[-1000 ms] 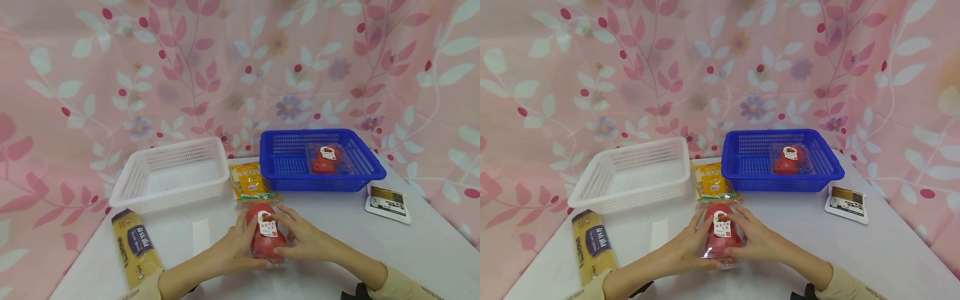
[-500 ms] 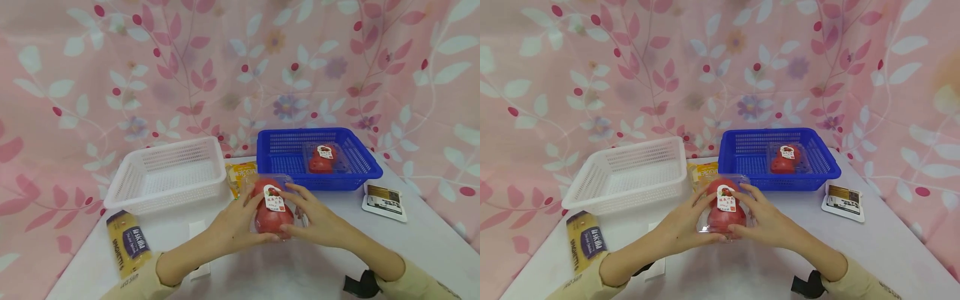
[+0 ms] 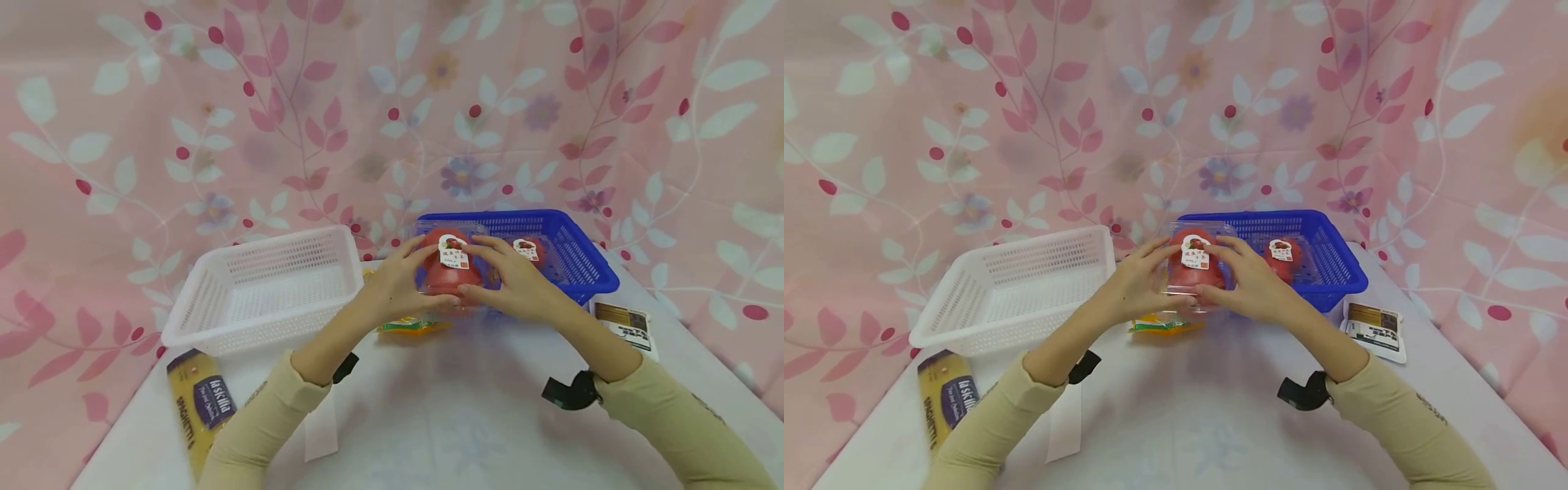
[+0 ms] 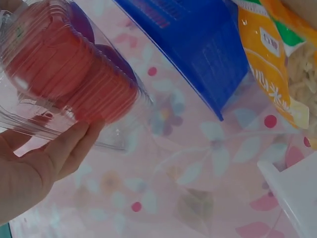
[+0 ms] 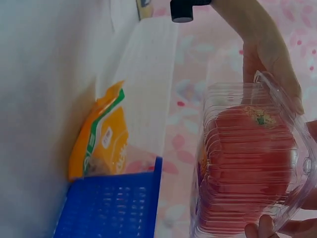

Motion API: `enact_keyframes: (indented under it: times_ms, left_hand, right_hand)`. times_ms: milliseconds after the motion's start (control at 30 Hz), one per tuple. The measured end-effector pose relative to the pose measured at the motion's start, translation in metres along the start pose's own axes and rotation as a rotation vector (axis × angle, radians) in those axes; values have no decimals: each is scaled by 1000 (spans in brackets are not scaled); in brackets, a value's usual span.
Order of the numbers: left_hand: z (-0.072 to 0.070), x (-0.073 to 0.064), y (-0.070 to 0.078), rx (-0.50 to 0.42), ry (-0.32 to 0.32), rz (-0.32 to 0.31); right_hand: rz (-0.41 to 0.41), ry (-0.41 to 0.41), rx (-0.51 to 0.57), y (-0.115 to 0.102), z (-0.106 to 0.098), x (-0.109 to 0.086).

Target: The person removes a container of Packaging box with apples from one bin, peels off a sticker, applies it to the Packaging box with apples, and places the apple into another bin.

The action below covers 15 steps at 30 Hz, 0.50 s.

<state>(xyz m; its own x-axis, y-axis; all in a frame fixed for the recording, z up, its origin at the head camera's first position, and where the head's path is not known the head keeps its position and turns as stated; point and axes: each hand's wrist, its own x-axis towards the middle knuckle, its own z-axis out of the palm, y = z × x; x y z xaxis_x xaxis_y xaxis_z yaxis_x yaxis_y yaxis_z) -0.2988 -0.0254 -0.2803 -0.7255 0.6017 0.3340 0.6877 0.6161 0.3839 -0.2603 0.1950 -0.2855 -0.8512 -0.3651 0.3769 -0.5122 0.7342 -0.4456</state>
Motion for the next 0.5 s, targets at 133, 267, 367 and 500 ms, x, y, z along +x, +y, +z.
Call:
enact_keyframes:
  times_ms: [133,267,367,500]
  left_hand:
    - [3,26,-10,-8,-42,-5]
    - [6,51,-20,-4,-104,-25]
    - [8,68,-28,-1,-137,-29]
    - [15,86,-39,3,-167,-55]
  right_hand:
    - [27,-12,-16,16,-3,18]
    - [75,-43,-21,30,-6,34]
    - [131,-83,-7,40,-9,46]
    - [200,-133,45,57,-8,60]
